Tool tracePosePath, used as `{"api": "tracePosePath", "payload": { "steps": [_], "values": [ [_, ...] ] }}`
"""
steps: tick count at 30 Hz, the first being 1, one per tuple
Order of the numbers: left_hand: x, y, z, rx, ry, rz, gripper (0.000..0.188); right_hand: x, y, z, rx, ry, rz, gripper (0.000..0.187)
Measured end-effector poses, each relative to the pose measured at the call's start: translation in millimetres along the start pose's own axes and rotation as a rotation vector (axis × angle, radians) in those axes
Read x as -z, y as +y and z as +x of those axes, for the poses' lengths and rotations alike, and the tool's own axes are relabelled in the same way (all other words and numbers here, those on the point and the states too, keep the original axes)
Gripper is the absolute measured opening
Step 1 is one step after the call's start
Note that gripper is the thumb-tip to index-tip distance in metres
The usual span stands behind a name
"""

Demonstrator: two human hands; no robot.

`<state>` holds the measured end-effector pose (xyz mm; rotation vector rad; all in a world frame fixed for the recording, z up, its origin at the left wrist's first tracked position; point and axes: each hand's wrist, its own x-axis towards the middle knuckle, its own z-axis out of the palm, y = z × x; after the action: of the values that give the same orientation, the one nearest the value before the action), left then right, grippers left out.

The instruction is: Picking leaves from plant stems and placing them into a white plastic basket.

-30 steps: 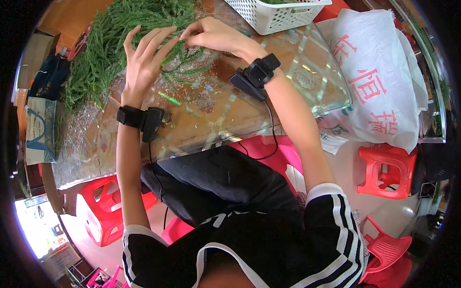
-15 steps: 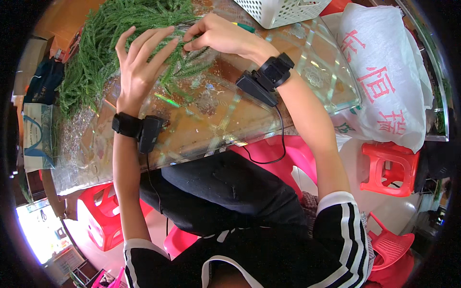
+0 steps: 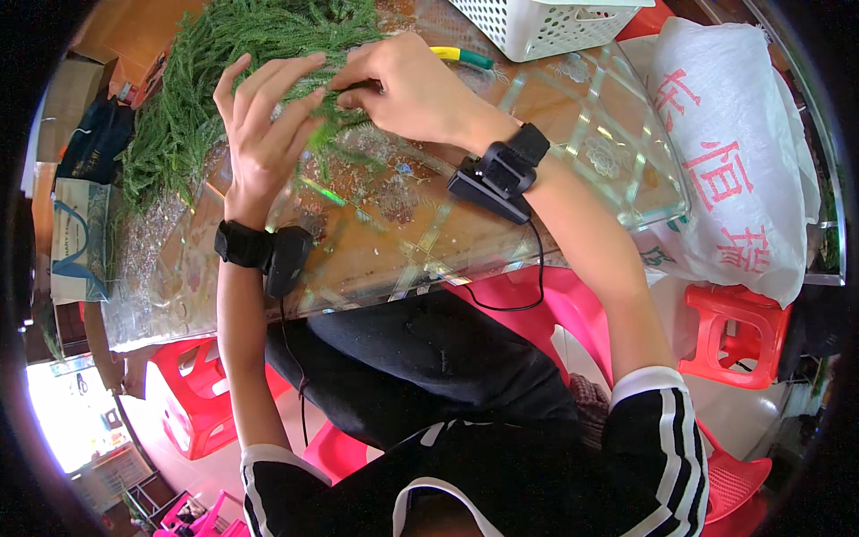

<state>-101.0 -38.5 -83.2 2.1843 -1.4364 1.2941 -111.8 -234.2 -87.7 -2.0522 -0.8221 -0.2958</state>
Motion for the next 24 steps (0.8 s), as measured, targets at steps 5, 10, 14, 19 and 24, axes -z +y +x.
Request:
{"api": "tracePosePath", "payload": {
  "steps": [5,10,14,19,24],
  "values": [
    [-12,7,2,0.46,0.077,-0.282,0.011,-6,2,2,0.335,0.198,-0.215,0.018],
    [-17,8,3,0.939,0.064,-0.872,0.014,-7,-2,4,0.531,0.318,-0.417,0.02],
    [-18,8,6,1.252,0.119,-1.46,0.018,-3,-2,6,0.591,0.316,-0.496,0.021],
    [-24,5,-6,1.06,0.016,-1.06,0.014,-6,3,5,0.369,0.268,-0.356,0.018],
    [-24,9,-3,0.649,0.025,-0.353,0.009,-3,6,3,-0.004,0.292,-0.113,0.018]
  ]
}}
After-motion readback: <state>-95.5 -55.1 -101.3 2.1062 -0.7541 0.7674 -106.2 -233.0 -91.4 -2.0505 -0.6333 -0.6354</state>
